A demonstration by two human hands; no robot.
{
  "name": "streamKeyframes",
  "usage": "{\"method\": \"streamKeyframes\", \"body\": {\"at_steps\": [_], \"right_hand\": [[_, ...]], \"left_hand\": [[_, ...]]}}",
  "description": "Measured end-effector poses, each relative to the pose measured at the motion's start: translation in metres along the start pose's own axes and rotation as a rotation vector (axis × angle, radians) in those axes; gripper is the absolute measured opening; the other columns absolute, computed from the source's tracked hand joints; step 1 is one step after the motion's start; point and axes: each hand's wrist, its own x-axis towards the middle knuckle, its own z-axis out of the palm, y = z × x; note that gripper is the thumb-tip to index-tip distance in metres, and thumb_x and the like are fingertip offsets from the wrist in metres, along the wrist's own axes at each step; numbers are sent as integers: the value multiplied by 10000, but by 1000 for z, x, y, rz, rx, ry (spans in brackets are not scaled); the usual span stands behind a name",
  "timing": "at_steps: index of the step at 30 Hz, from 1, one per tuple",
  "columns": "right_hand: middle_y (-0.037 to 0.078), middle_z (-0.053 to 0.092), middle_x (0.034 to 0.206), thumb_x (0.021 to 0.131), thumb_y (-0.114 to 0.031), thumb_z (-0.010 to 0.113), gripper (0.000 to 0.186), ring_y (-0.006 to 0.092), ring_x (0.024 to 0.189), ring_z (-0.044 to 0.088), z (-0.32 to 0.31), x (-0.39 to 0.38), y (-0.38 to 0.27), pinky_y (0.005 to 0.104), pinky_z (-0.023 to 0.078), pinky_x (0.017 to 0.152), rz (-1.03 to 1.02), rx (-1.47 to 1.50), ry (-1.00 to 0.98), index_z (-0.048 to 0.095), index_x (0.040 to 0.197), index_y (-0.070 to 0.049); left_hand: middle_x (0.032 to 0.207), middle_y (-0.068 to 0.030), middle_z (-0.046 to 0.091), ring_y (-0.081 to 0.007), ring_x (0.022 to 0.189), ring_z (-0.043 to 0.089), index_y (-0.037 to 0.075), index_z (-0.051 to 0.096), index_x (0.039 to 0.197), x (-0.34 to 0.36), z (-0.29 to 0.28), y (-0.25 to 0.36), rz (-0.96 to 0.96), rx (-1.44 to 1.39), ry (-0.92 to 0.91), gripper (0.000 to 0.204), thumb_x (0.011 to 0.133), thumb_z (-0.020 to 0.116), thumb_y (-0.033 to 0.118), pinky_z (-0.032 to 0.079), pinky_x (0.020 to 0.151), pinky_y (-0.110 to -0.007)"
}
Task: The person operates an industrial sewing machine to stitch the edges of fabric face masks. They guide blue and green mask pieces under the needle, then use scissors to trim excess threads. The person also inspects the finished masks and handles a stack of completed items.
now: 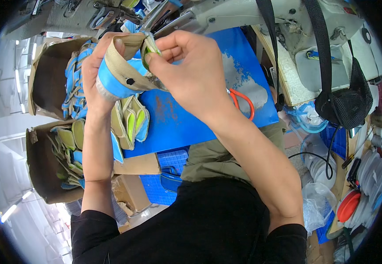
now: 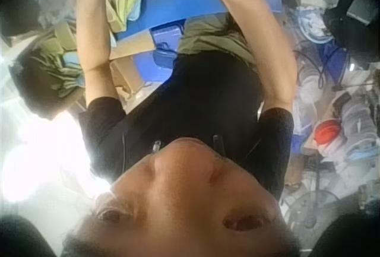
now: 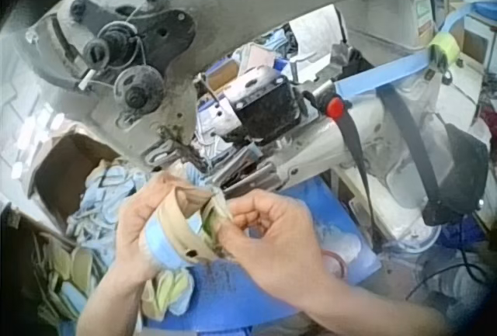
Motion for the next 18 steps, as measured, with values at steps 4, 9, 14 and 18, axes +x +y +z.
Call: {"method": "streamKeyframes", "body": {"at_steps": [4,9,14,18], "right_hand": [[86,738,807,847,-61,743,157,104,736,679,0,0,-1,259,531,651,4,0,-1,729,951,55],[70,736,792,839,-57,740,140,96,728,670,-3,1,5,270,520,651,-48,-88,23,728,944,34],[44,725,790,844,-22,743,100,70,738,644,-1,0,-2,252,508,673,27,-125,52,725,934,19],[32,720,807,850,-2,747,85,61,752,638,1,-2,-4,247,514,691,-2,-171,45,728,932,14]], "left_hand": [[976,-71,737,-221,897,695,59,740,1013,1,14,11,92,220,129,279,780,812,196,503,840,-318],[892,-12,720,-195,834,681,121,758,954,5,15,9,475,709,190,249,710,780,171,427,768,-320],[878,26,694,-176,835,666,135,755,931,6,18,13,507,803,200,239,700,718,187,402,740,-335],[881,37,676,-161,834,653,133,760,941,5,15,14,506,813,200,280,673,714,196,393,724,-338]]}}
